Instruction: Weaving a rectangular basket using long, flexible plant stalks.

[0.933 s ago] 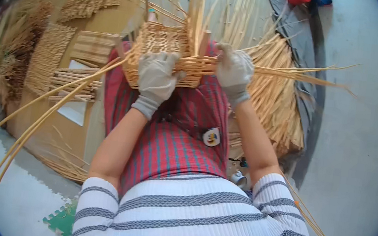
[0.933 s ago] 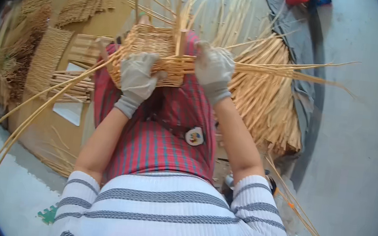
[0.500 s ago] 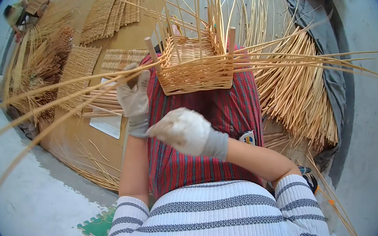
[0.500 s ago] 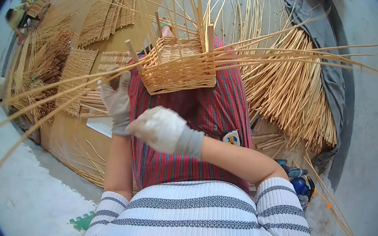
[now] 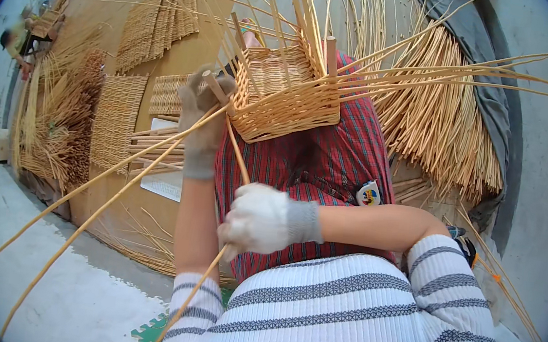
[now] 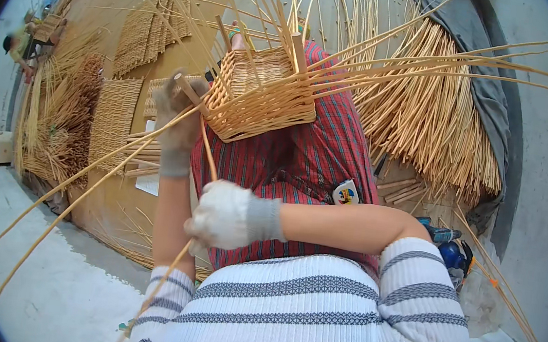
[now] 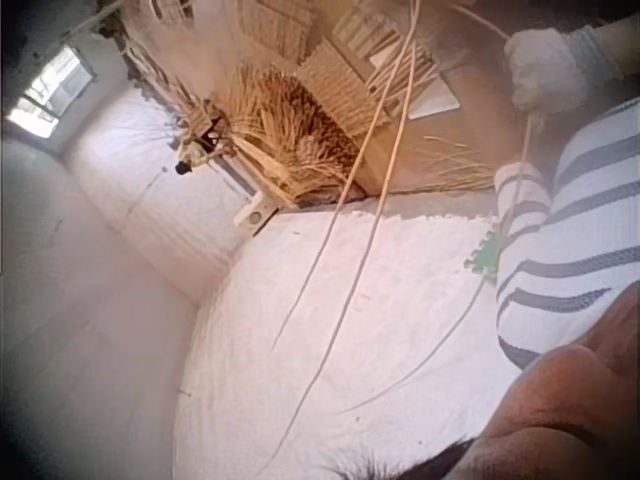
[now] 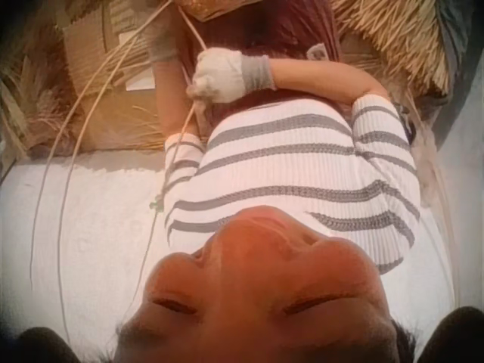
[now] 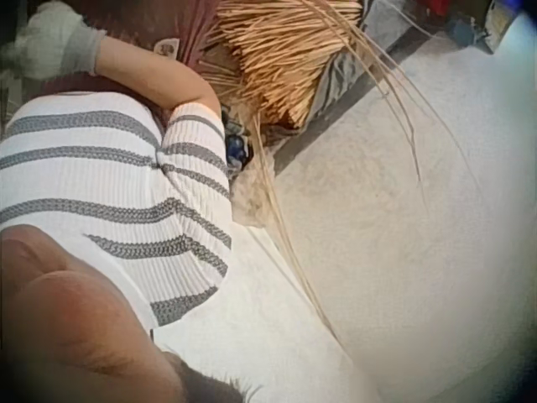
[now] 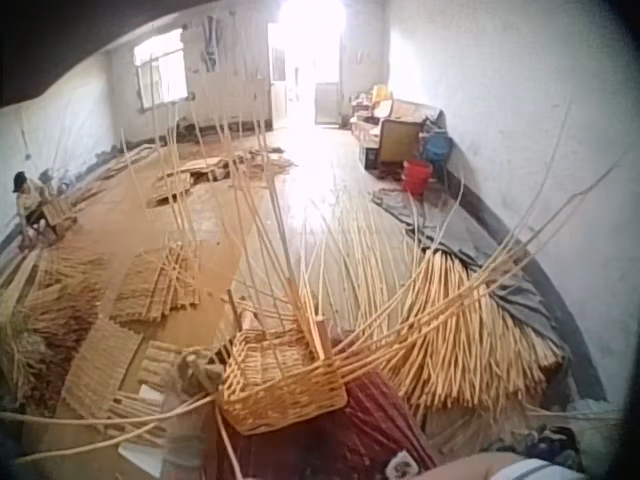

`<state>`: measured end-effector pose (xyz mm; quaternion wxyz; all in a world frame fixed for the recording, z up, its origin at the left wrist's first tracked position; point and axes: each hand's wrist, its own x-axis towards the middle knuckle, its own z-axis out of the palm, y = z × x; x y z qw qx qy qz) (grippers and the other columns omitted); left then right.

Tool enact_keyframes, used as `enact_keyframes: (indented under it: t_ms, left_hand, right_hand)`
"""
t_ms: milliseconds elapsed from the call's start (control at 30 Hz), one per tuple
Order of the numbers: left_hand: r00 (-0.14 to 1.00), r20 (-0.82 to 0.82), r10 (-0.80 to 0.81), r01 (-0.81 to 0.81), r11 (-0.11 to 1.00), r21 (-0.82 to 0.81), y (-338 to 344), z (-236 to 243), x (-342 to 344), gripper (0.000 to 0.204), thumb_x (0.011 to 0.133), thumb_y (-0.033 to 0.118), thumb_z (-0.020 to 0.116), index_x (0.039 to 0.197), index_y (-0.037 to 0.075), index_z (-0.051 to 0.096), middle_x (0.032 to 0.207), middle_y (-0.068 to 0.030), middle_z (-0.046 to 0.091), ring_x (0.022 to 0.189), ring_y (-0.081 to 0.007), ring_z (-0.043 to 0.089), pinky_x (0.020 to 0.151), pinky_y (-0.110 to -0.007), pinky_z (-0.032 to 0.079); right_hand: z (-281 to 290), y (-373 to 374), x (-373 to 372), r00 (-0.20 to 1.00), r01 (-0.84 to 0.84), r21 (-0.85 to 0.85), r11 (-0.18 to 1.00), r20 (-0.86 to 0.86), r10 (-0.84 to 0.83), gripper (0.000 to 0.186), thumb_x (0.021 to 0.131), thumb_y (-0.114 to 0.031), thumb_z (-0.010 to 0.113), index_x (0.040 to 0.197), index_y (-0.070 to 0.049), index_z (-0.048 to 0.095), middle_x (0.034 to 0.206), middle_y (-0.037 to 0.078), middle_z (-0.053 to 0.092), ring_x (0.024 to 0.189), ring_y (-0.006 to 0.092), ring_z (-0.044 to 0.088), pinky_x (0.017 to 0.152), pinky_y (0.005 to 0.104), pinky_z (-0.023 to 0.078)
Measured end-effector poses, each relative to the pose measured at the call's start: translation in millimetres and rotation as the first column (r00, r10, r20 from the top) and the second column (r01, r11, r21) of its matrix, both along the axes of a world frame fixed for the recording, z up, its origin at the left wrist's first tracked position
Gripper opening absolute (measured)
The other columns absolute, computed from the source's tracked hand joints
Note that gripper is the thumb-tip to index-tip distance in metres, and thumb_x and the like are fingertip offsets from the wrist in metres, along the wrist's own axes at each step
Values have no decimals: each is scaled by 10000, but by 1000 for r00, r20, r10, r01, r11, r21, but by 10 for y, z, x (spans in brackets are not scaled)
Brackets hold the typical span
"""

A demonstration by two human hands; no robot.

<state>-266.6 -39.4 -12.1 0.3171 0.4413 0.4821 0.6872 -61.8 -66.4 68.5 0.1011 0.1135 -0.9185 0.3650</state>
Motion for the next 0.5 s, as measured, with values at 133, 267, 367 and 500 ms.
enact_keyframes:
  t_ms: [133,267,367,500]
  left_hand:
    - [583,591,-557,401,830,386,279,-136,-85,708,1006,617,314,1110,-7,631,737,-123,633,595,-214,581,594,-296,524]
    - [517,773,-368,329,919,217,149,-109,-100,421,1041,340,448,1189,-26,594,807,-150,660,692,-243,643,704,-324,563]
    - [729,674,-119,191,981,-33,52,-14,-84,341,989,104,451,1281,-43,547,1012,-168,677,926,-256,668,910,-371,543]
    - [805,580,-130,279,944,-175,-10,60,-110,480,889,-45,382,1354,-57,496,1292,-158,589,1219,-234,565,1081,-367,439]
  right_hand:
    - [-62,909,277,689,329,-753,570,-221,-690,262,993,-225,497,790,-77,571,624,49,535,587,214,571,624,365,497]
    - [-379,1497,325,732,128,-991,33,72,-678,251,1063,-246,435,983,-50,571,627,5,435,585,158,525,695,353,532]
    - [-496,1493,531,732,159,-987,-11,126,-669,161,1040,-193,501,1041,-45,565,748,10,541,714,141,578,678,311,537]
    - [-433,1462,768,545,670,-732,120,375,-750,62,967,-48,601,1027,-37,587,953,64,680,876,97,643,732,250,548]
